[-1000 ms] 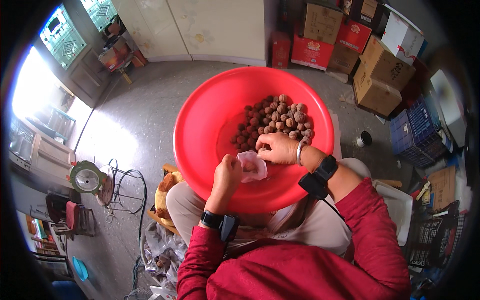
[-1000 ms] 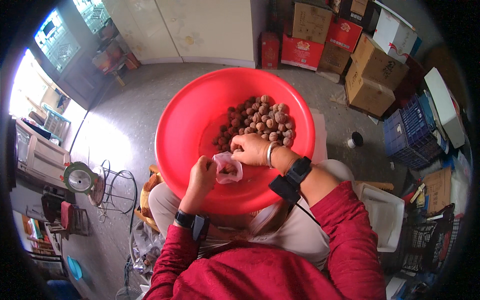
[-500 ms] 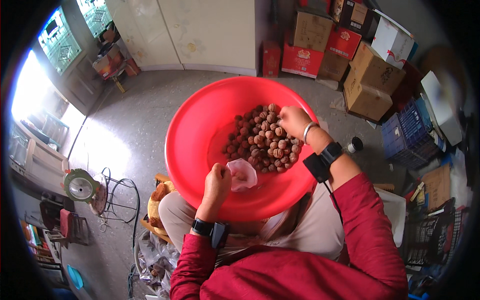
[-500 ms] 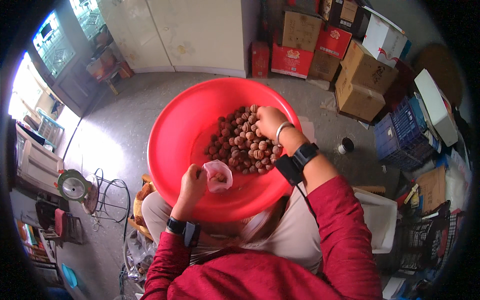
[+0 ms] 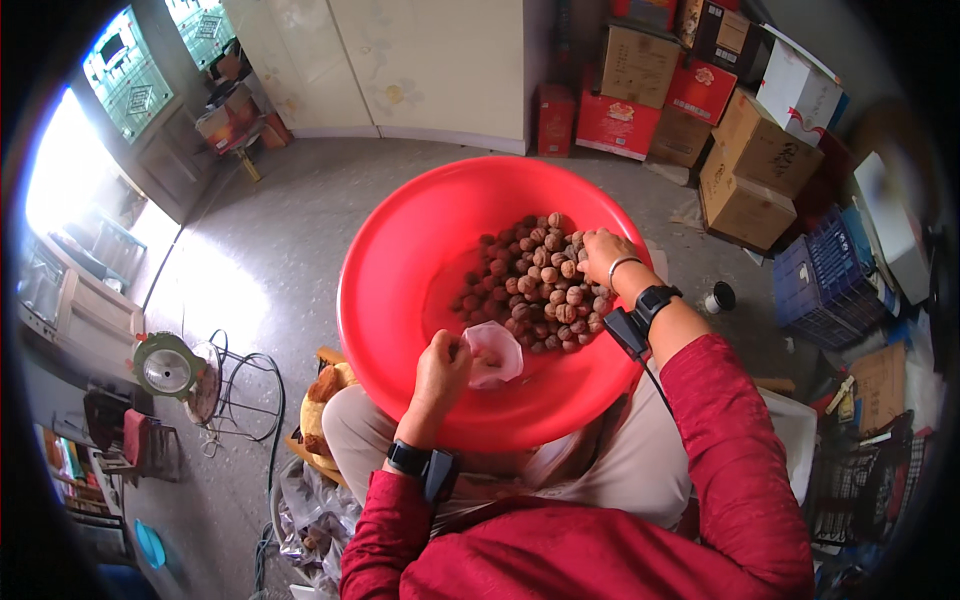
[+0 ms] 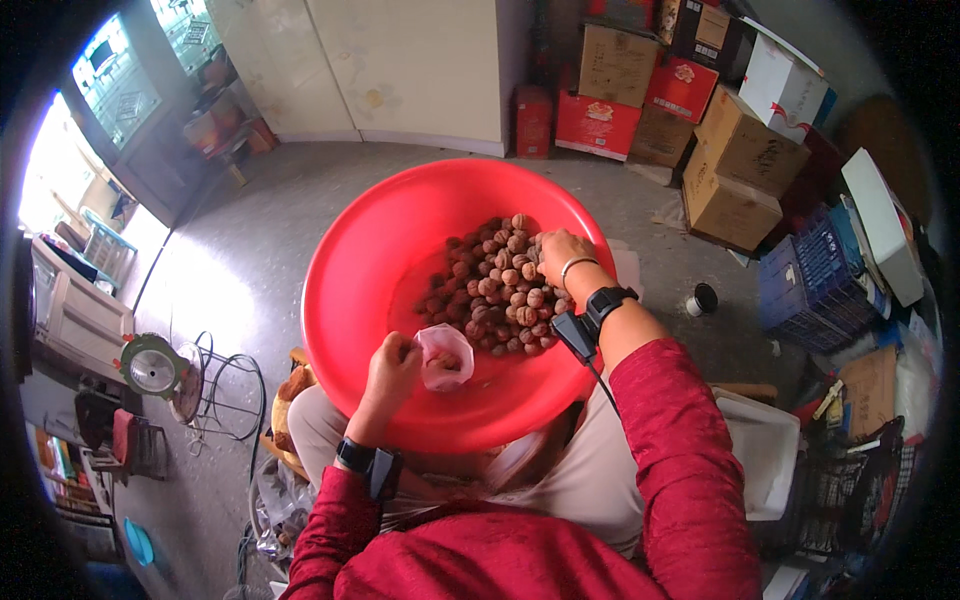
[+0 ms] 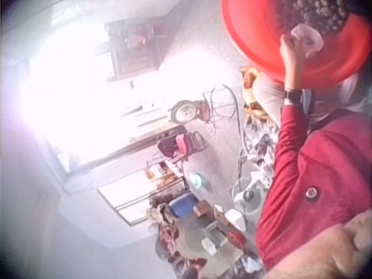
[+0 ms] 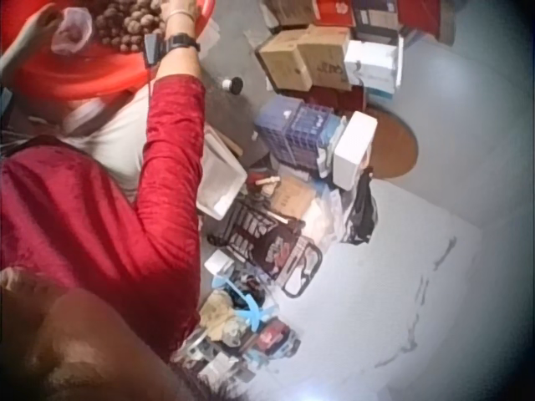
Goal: The person picks up walnuts from a large red bowl and places them into plastic bags by hand.
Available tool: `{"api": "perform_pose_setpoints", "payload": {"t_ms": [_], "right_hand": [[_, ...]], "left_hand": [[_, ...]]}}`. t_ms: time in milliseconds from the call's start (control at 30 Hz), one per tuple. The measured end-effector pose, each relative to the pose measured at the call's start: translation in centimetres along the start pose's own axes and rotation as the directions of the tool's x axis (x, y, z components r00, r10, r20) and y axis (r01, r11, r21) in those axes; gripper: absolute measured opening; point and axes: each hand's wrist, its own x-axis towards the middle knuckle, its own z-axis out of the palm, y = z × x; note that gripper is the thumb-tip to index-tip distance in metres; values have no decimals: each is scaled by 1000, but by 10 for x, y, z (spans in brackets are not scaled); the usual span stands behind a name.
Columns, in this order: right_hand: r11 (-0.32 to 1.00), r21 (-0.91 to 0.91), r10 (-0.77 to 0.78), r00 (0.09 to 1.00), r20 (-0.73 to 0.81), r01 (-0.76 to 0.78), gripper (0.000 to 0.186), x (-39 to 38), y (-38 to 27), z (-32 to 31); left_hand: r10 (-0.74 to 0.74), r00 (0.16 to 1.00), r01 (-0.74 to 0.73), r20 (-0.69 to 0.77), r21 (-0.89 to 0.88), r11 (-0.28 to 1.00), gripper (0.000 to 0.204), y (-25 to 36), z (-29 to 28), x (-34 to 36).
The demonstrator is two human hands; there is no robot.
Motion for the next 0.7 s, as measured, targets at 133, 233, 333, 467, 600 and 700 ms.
{"api": "perform_pose_setpoints", "payload": {"t_ms": [133,233,333,467,600,700], "right_hand": [[994,111,13,1000,10,-14,44,-2,-7,-4],[973,231,21,999,-48,-9,40,-6,-21,-9],[871,472,-132,990,-41,136,38,-17,-41,-13],[680,584,-412,890,-197,444,33,-39,-68,-17],[627,637,-518,851,-91,449,36,-59,-90,-17],[603,652,-559,826,-66,460,38,-57,-87,-19]], "left_hand": [[-17,1000,17,10,-9,1000,16,-4,0,0],[-11,1000,11,-3,-45,999,15,-6,2,1],[12,1000,-13,-9,-72,997,12,-7,4,1],[-46,999,47,13,-57,997,15,-7,2,1],[-126,992,128,24,-77,989,18,-12,5,3],[-117,993,117,0,-75,990,18,-17,6,4]]}}
